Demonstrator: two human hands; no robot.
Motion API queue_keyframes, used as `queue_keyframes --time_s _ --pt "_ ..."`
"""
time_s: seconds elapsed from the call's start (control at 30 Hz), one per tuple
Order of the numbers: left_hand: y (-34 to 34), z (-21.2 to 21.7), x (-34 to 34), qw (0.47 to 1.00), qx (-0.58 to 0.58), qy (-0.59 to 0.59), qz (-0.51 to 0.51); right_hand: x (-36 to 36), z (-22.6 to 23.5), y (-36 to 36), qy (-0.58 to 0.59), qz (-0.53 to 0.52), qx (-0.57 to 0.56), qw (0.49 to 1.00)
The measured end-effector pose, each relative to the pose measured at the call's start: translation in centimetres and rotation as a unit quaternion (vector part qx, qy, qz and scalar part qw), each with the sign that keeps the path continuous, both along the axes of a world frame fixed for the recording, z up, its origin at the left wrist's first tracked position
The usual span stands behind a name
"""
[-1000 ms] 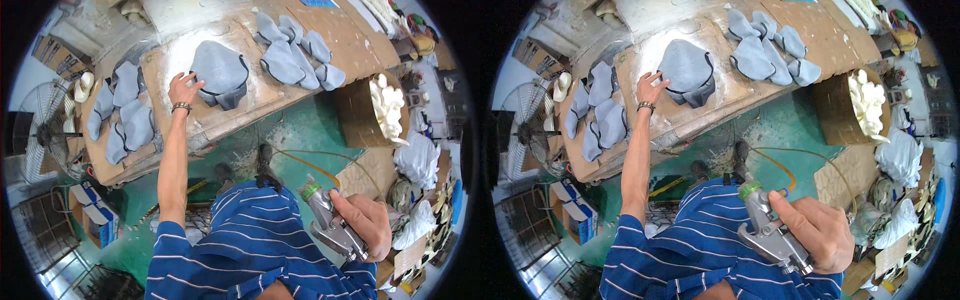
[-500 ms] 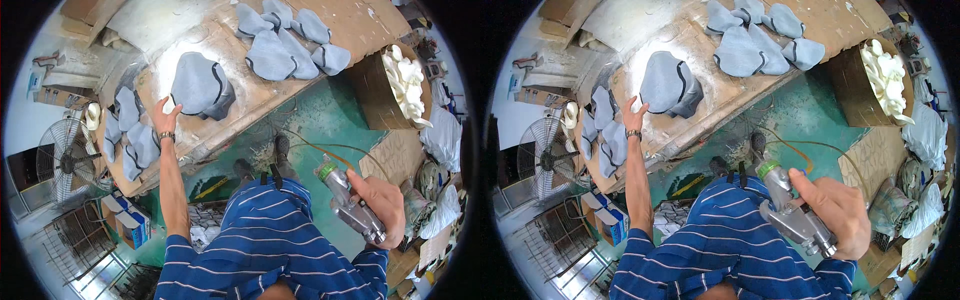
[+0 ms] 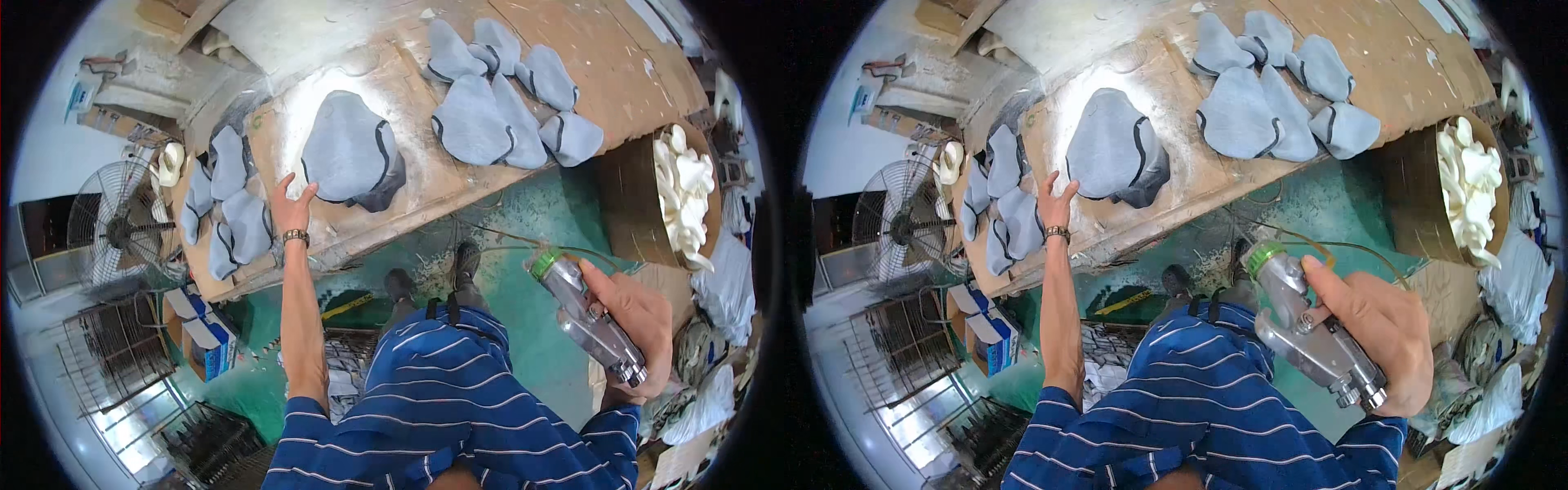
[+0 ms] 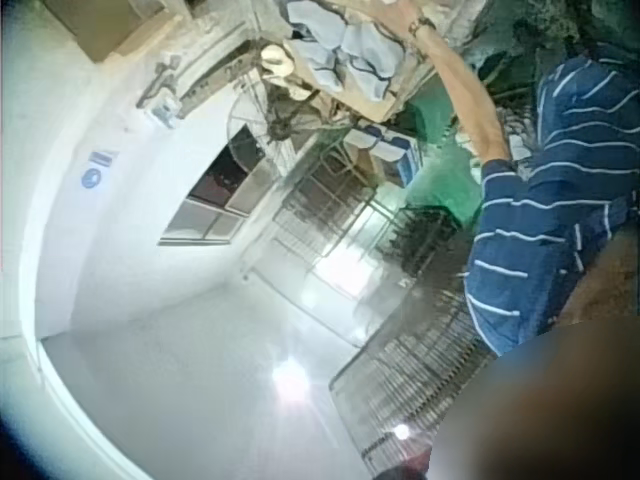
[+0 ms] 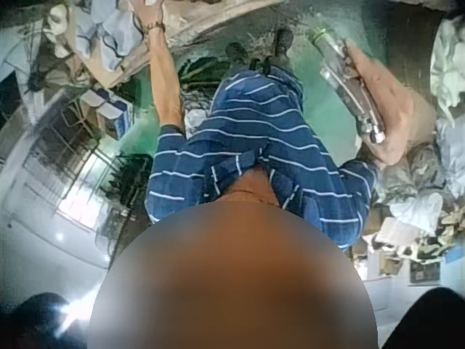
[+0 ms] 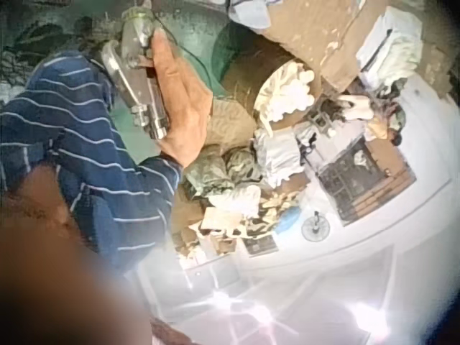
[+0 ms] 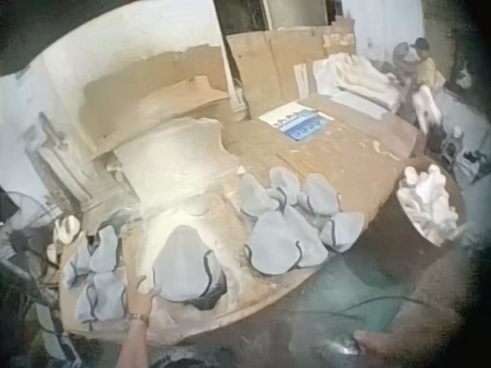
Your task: The person is spraying adhesive on foam padding components and placing them on a drying rack.
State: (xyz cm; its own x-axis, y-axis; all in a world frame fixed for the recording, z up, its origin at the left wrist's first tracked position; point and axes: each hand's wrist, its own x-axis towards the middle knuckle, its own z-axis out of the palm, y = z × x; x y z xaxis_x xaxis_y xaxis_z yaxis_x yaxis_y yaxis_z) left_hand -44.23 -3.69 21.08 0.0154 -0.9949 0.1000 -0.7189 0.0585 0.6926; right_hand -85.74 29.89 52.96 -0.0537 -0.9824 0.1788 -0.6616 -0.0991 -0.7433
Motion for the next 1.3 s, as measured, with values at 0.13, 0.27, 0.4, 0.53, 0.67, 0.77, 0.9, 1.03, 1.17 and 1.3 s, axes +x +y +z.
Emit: queue_keyframes --time_s 0.13,0.27,0.4,0.53,0.67,0.77,0.9,1.03,1.17,1.3 --pt "0.7 -1.7 -0.4 0.982 0.038 0.176 0.052 0.3 0.2 -2.3 -0.002 0.001 -0.017 1.000" --pt "1.8 -3.7 -0.5 0.951 0.056 0.284 0.106 1.6 0.7 -3.4 0.007 0.016 -0.016 1.000" --pt "4.1 -4.3 0.6 0.913 0.058 0.362 0.179 3.2 1.3 -3.9 0.016 0.049 0.008 0.999" --pt "8.2 -3.8 2.8 0.900 0.053 0.387 0.193 4.1 1.8 -4.5 -0.022 0.100 0.020 0.995" --pt "13.1 -3.5 4.7 0.920 0.049 0.327 0.210 5.5 1.8 -4.8 -0.006 0.095 0.027 0.995" --pt "15.2 -3.2 5.5 0.933 0.036 0.303 0.188 6.0 1.7 -4.7 0.011 -0.003 0.045 0.999" --pt "15.8 -2.1 5.2 0.945 0.035 0.269 0.185 6.0 2.0 -3.9 -0.010 -0.012 0.025 1.000" --pt "15.4 -0.4 4.0 0.947 0.012 0.273 0.169 6.5 2.8 -2.2 0.013 -0.004 0.048 0.999" --pt "14.6 1.0 2.9 0.947 0.005 0.281 0.158 6.7 3.4 -1.2 0.108 -0.036 0.021 0.993" --pt "13.7 1.7 2.2 0.941 -0.021 0.313 0.126 5.5 3.8 -0.8 0.094 0.052 -0.017 0.994"
